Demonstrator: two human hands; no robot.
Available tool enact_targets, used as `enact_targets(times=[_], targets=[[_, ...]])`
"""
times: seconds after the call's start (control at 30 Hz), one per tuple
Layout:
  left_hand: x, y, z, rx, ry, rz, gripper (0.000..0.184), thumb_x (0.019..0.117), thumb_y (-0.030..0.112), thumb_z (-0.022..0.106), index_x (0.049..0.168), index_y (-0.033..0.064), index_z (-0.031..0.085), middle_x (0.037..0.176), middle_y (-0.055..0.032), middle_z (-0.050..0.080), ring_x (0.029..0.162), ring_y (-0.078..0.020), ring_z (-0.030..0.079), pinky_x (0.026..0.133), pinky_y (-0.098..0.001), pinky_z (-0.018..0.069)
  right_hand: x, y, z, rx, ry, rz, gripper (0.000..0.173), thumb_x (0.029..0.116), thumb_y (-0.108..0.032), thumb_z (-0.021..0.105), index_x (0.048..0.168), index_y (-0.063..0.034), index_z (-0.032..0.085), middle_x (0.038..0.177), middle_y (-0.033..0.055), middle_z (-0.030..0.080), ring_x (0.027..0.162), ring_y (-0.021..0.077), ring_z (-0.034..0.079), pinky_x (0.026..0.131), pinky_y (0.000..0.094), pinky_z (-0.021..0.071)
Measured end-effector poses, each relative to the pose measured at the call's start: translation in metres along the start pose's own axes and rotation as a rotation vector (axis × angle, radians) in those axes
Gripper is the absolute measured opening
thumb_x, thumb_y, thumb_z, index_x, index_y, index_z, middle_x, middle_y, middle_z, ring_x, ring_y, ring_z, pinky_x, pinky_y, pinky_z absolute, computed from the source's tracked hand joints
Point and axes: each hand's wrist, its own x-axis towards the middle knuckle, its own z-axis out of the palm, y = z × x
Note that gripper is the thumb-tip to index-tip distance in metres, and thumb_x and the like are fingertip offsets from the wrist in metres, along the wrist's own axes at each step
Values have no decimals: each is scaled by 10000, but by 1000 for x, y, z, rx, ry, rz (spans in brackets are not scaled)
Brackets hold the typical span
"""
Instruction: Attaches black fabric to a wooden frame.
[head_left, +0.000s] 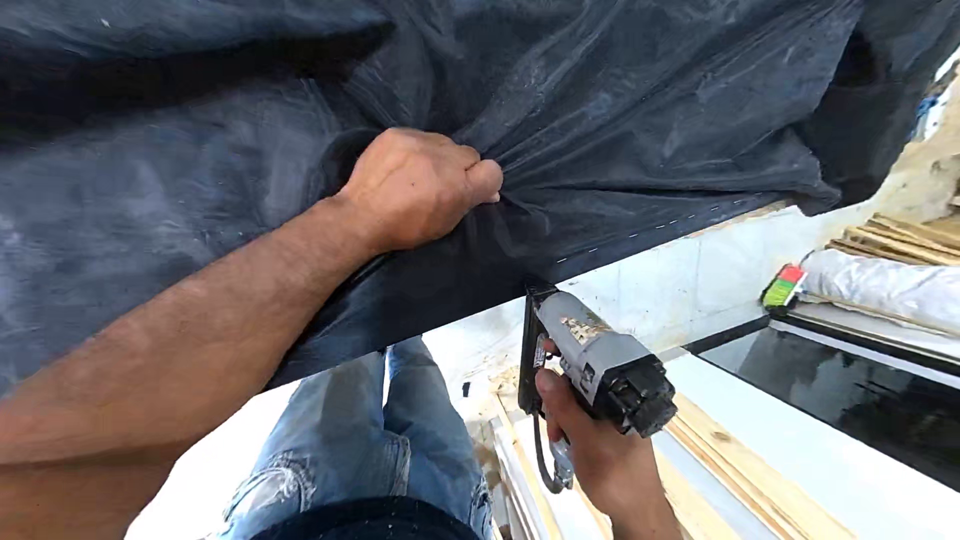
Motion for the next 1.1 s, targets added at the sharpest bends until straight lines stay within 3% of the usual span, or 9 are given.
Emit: enact_targets(times=[0.17, 0.57, 0.73, 1.1], targets=[[1, -11, -2, -38, -46, 2, 347, 1080, 291, 465, 851, 82, 621, 674, -101, 573, 623, -315, 628, 505, -469, 445, 4, -6, -4, -18, -31, -6, 381, 930, -354, 759, 1098, -23, 671, 715, 56, 648, 529, 175, 608, 471, 332, 560], [7, -16, -6, -61, -114, 21, 333, 1081, 291, 484, 862, 88, 630, 695, -93, 587, 651, -299, 639, 555, -468, 474, 3, -4, -1, -53, -39, -53, 393, 931, -369, 756, 1100, -26, 666, 728, 35, 649, 544, 150, 612, 483, 315, 564], [7, -18, -6, -51, -130, 17, 334, 1085, 288, 477, 858, 92, 623, 695, -87, 586, 656, -292, 641, 563, -464, 474, -5, -5, 18, -78, -73, -112, 420, 915, -416, 775, 1059, -30, 691, 741, 18, 689, 552, 126, 636, 493, 308, 581], [6, -25, -3, -36, -79, 65, 336, 1091, 304, 460, 879, 101, 623, 706, -78, 606, 683, -284, 661, 587, -461, 493, -29, -10, 60, -258, -235, -138, 510, 916, -435, 750, 1165, 3, 671, 828, 3, 715, 659, 93, 679, 589, 316, 619]])
